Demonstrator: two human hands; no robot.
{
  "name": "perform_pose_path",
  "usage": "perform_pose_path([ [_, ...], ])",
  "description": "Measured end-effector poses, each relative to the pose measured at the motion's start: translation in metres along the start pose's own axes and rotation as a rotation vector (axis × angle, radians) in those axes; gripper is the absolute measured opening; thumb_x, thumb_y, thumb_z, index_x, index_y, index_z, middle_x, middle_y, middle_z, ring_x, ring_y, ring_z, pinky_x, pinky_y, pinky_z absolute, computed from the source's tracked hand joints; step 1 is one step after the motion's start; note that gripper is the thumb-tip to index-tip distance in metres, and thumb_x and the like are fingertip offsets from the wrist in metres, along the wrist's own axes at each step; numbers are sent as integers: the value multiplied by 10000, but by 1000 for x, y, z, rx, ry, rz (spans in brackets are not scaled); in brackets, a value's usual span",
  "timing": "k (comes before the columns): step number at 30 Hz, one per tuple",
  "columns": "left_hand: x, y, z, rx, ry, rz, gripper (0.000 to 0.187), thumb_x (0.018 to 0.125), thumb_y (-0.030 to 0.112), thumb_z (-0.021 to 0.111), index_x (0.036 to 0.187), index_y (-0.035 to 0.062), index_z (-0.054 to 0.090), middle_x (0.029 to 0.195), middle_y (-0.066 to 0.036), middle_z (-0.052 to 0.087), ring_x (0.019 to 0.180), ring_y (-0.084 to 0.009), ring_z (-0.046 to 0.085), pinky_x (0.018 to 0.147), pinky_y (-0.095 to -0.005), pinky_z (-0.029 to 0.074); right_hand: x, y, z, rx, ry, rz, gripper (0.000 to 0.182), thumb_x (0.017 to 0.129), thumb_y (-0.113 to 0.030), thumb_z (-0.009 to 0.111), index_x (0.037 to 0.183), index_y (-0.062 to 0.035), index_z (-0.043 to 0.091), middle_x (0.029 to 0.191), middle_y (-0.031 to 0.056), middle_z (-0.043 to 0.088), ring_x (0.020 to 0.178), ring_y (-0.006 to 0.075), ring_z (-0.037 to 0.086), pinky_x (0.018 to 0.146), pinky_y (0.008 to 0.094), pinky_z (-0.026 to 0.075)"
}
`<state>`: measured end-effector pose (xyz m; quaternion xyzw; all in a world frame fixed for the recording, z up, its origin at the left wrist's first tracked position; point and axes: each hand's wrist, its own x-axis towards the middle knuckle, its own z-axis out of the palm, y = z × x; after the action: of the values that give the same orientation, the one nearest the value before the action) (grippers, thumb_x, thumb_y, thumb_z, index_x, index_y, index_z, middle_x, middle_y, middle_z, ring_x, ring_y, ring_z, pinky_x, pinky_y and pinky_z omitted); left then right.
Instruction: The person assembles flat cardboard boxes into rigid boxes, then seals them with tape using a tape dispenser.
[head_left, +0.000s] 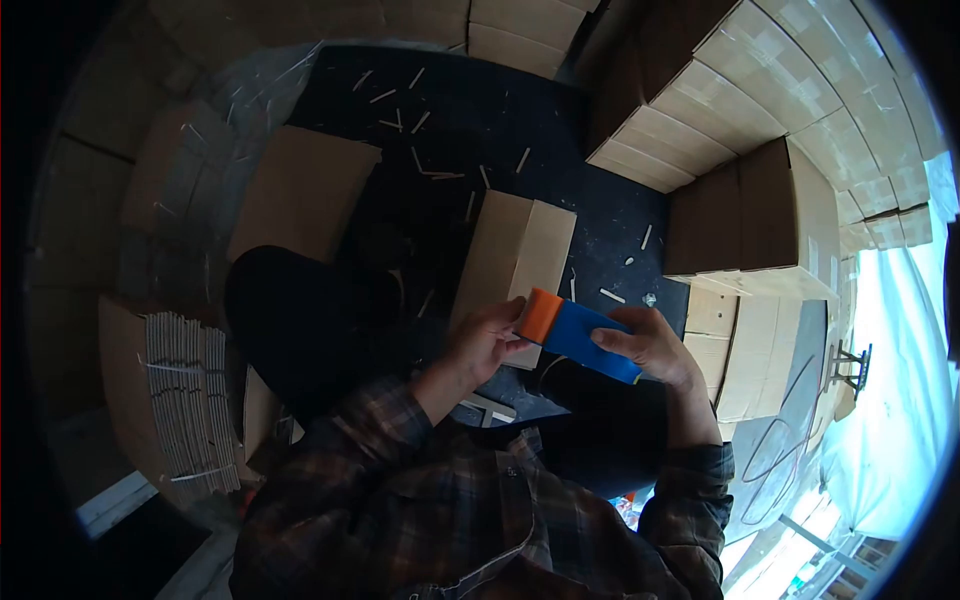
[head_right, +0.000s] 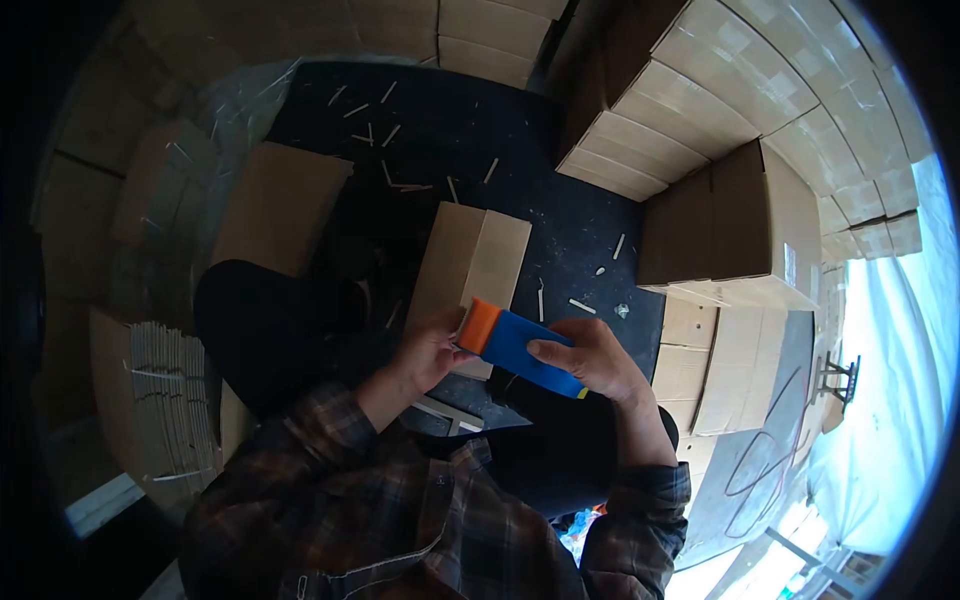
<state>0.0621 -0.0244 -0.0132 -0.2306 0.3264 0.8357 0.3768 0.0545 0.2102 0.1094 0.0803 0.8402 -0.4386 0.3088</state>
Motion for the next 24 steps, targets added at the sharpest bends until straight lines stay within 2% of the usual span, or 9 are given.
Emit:
perform_pose_path([
  [2, 6, -3, -2, 112, 158, 68, 312, 914, 321, 620, 1116, 83, 603, 1051, -67, 635, 1008, -160, 599, 865, -358, 466, 5, -3, 4, -24, -17, 3, 602, 797, -526, 684, 1044, 22, 689, 895, 169, 690, 799, 251, 666, 728, 318, 525],
  [3, 8, -4, -4, 108, 162, 69, 312, 914, 321, 620, 1116, 83, 603, 1051, -67, 635, 1008, -160, 599, 865, -358, 466, 8, -4, 6, -50, -48, 14, 600, 807, -527, 673, 1048, 22, 687, 900, 168, 690, 803, 252, 668, 726, 320, 529],
  [5, 9, -5, -10, 61, 225, 278, 204, 903, 232, 633, 1020, 66, 619, 950, -55, 642, 861, -130, 616, 760, -291, 484, 12, -10, 12, -74, -89, 26, 598, 818, -529, 661, 1051, 22, 686, 906, 168, 691, 806, 253, 670, 725, 322, 532],
  [6, 7, -1, -16, 59, 233, 279, 204, 903, 232, 633, 1020, 66, 619, 950, -55, 642, 861, -130, 616, 760, -291, 484, 11, -18, 14, -89, -104, 32, 594, 825, -526, 657, 1053, 22, 686, 907, 168, 692, 793, 252, 671, 720, 325, 534],
  [8, -1, 18, -39, 277, 354, 389, 151, 892, 190, 638, 943, 52, 605, 831, -33, 623, 743, -113, 591, 667, -247, 470, 12, -25, 16, -103, -127, 35, 590, 831, -523, 653, 1054, 23, 685, 909, 168, 692, 780, 252, 672, 716, 329, 535],
  [11, -4, 45, -73, 460, 593, 596, 149, 901, 206, 625, 868, 67, 586, 754, -16, 591, 706, -104, 561, 660, -258, 458, 16, -32, 18, -152, -136, 58, 577, 835, -521, 650, 1048, 14, 690, 875, 161, 692, 746, 242, 673, 705, 319, 537],
  [16, 14, 35, -100, 553, 730, 574, 181, 888, 211, 630, 803, 60, 578, 722, -9, 579, 688, -107, 540, 661, -278, 445, 27, -49, 33, -391, -143, 163, 525, 842, -504, 645, 982, -3, 709, 780, 150, 683, 696, 221, 677, 694, 319, 538],
  [20, 22, 31, -111, 700, 801, 610, 187, 886, 210, 632, 811, 43, 592, 727, -30, 609, 698, -121, 567, 663, -283, 454, 37, -55, 43, -457, -136, 162, 524, 845, -506, 627, 926, 5, 712, 764, 160, 680, 699, 242, 681, 695, 337, 538],
  [24, 32, 26, -118, 686, 861, 578, 199, 879, 223, 642, 816, 38, 605, 736, -35, 618, 707, -127, 574, 665, -292, 459, 55, -55, 54, -622, -151, 113, 546, 854, -526, 586, 856, 7, 708, 747, 160, 676, 706, 266, 686, 695, 341, 543],
])
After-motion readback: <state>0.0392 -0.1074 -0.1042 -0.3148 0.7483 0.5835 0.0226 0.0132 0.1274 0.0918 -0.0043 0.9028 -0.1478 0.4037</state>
